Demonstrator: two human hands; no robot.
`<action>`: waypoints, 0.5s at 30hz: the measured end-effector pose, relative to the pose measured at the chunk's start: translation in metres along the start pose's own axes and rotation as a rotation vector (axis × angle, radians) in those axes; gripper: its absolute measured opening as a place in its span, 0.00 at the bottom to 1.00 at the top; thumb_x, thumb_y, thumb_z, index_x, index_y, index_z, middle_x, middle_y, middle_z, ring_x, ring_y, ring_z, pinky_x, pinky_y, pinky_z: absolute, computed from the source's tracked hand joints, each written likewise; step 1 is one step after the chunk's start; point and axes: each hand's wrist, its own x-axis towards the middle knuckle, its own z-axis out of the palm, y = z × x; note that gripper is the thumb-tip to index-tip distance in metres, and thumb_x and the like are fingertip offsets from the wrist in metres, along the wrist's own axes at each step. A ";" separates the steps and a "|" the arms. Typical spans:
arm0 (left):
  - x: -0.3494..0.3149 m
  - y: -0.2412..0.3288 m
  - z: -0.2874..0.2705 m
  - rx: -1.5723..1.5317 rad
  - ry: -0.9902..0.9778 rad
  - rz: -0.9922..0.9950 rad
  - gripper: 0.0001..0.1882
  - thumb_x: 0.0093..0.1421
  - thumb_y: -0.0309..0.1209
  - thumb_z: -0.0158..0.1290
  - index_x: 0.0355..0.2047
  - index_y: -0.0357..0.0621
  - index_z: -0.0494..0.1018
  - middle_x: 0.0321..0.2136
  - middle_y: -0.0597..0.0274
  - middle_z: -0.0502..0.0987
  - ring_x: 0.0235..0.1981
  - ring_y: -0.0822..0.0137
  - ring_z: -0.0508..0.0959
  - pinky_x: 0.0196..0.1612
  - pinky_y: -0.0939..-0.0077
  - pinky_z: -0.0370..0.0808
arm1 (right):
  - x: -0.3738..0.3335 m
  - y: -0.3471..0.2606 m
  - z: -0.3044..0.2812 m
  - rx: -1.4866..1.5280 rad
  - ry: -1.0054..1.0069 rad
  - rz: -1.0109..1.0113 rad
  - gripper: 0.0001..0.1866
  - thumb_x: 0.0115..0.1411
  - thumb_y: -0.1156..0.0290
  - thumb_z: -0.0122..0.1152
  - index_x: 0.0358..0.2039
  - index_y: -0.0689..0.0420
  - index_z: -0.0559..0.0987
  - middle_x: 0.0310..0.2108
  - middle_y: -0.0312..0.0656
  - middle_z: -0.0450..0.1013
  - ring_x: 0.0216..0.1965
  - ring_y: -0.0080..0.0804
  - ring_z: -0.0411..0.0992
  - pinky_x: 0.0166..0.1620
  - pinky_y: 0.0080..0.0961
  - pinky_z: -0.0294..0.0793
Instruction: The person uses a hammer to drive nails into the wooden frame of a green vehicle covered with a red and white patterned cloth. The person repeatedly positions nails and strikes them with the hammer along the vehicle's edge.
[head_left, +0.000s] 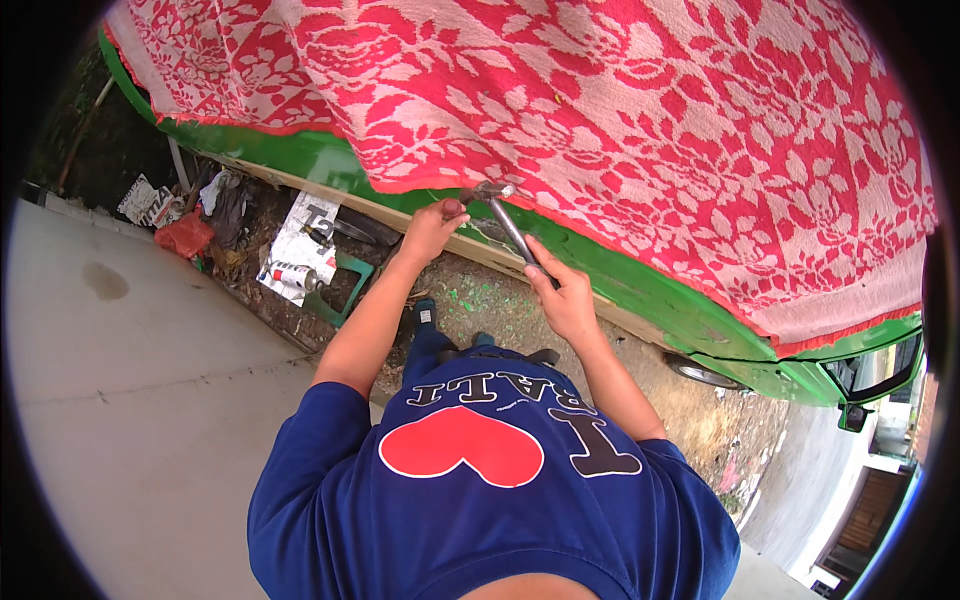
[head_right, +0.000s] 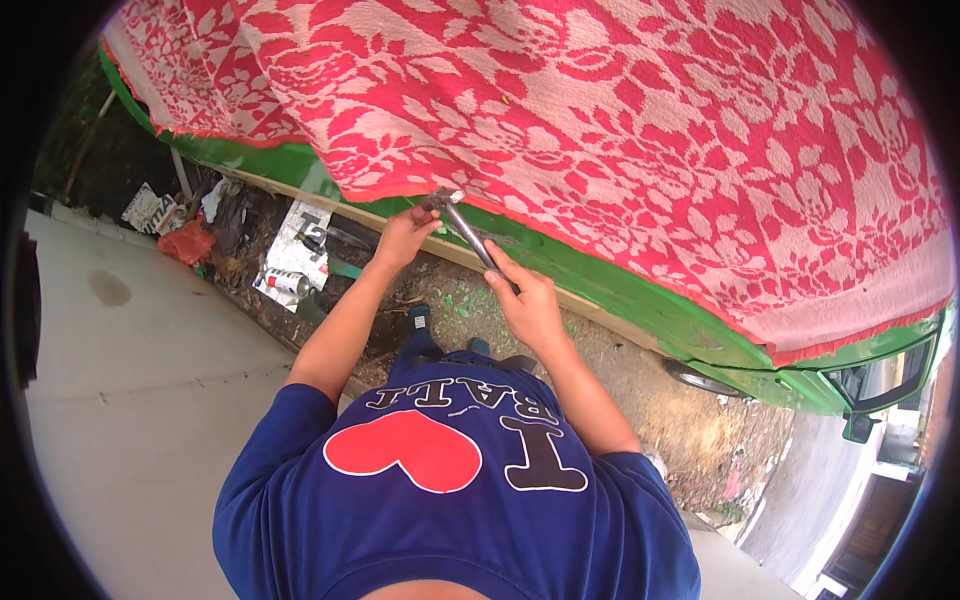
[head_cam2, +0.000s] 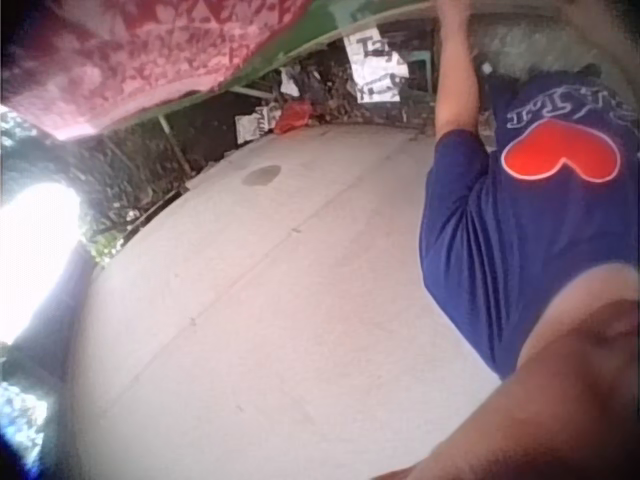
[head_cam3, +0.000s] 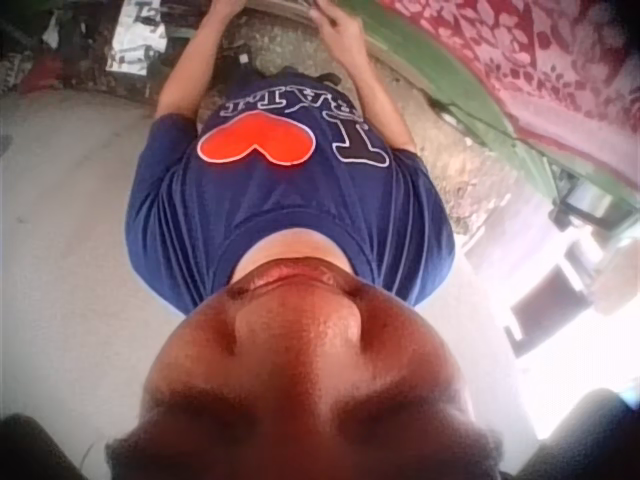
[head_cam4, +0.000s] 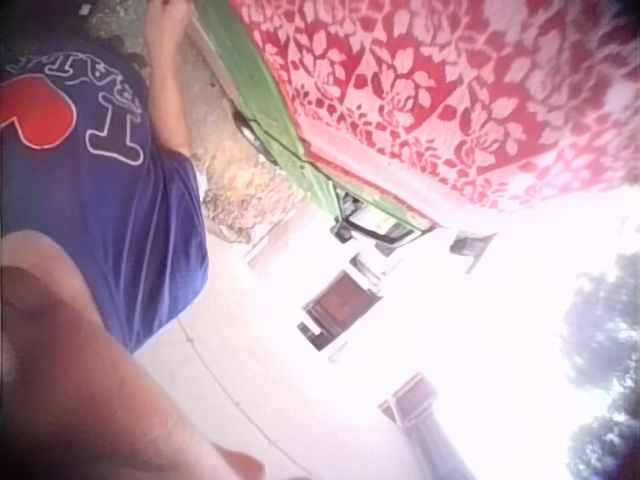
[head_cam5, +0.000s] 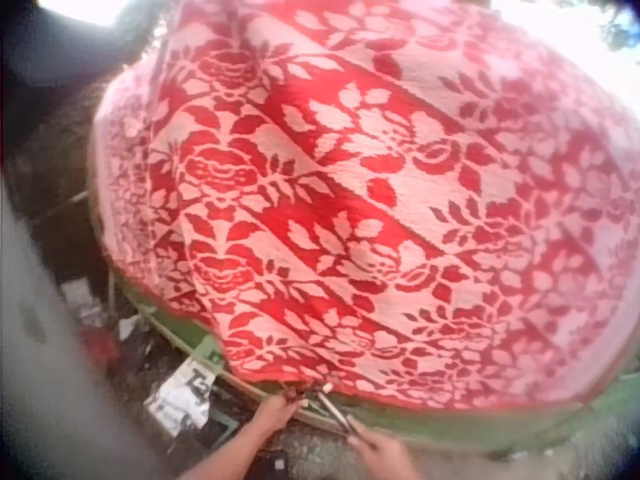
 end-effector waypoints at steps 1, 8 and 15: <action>0.001 -0.001 0.000 -0.014 -0.006 -0.006 0.12 0.61 0.33 0.62 0.39 0.37 0.77 0.33 0.54 0.82 0.34 0.61 0.83 0.41 0.68 0.76 | -0.001 0.004 0.000 -0.009 0.006 -0.021 0.24 0.65 0.71 0.62 0.62 0.47 0.75 0.31 0.36 0.76 0.28 0.18 0.67 0.33 0.21 0.70; -0.002 0.011 -0.006 0.092 -0.059 -0.014 0.12 0.62 0.32 0.60 0.42 0.38 0.77 0.34 0.52 0.82 0.36 0.58 0.83 0.41 0.66 0.77 | -0.004 -0.003 -0.003 0.019 -0.017 0.050 0.23 0.65 0.68 0.63 0.61 0.48 0.76 0.49 0.53 0.79 0.48 0.35 0.79 0.52 0.29 0.73; -0.002 0.016 -0.003 0.067 -0.061 -0.029 0.12 0.62 0.33 0.60 0.42 0.38 0.77 0.34 0.52 0.82 0.35 0.61 0.82 0.40 0.67 0.77 | 0.003 -0.016 -0.005 0.044 0.012 -0.006 0.23 0.65 0.71 0.62 0.62 0.48 0.75 0.33 0.38 0.74 0.32 0.21 0.70 0.37 0.21 0.71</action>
